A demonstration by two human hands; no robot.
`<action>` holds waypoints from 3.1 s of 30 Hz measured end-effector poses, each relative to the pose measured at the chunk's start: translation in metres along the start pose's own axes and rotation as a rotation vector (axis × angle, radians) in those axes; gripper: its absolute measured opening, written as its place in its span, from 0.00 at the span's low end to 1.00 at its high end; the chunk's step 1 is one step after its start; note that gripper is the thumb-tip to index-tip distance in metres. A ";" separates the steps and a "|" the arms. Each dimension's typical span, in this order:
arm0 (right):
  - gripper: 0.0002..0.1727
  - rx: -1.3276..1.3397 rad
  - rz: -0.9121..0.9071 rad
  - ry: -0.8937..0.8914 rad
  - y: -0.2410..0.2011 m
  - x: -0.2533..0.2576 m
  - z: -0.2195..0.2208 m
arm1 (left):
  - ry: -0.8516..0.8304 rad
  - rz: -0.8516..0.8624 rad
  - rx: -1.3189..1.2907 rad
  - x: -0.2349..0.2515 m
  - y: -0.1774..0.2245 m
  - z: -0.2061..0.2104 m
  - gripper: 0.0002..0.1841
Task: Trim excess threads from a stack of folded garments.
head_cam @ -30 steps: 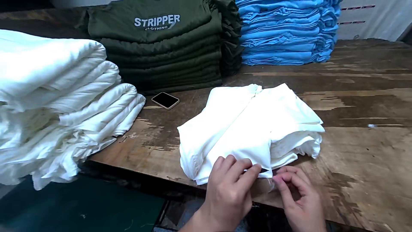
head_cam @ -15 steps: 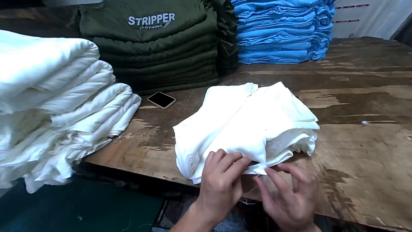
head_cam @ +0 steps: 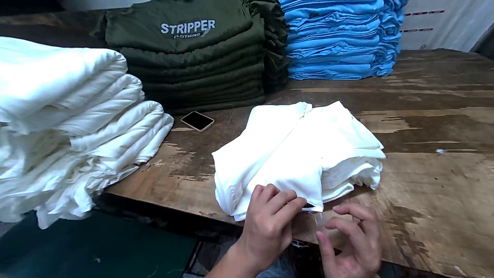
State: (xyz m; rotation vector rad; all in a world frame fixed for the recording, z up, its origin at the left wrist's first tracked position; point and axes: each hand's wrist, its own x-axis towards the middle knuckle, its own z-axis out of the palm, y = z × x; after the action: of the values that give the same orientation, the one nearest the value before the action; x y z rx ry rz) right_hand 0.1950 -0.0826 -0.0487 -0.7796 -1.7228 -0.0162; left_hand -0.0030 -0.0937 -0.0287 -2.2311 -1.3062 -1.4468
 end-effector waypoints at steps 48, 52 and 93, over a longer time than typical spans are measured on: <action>0.24 0.427 0.305 -0.006 -0.015 0.033 0.018 | 0.029 -0.678 -0.631 0.042 -0.006 -0.027 0.11; 0.05 0.169 0.131 0.081 -0.011 0.009 -0.011 | -0.026 -0.526 -0.577 0.026 0.000 -0.027 0.17; 0.05 0.178 0.361 0.068 -0.029 0.003 0.004 | 0.135 0.225 0.246 0.007 0.018 0.002 0.11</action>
State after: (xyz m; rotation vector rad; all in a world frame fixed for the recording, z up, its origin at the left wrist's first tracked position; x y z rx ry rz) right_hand 0.1768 -0.1019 -0.0361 -0.9337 -1.4762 0.3487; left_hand 0.0125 -0.0993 -0.0189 -2.0107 -1.0859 -1.2573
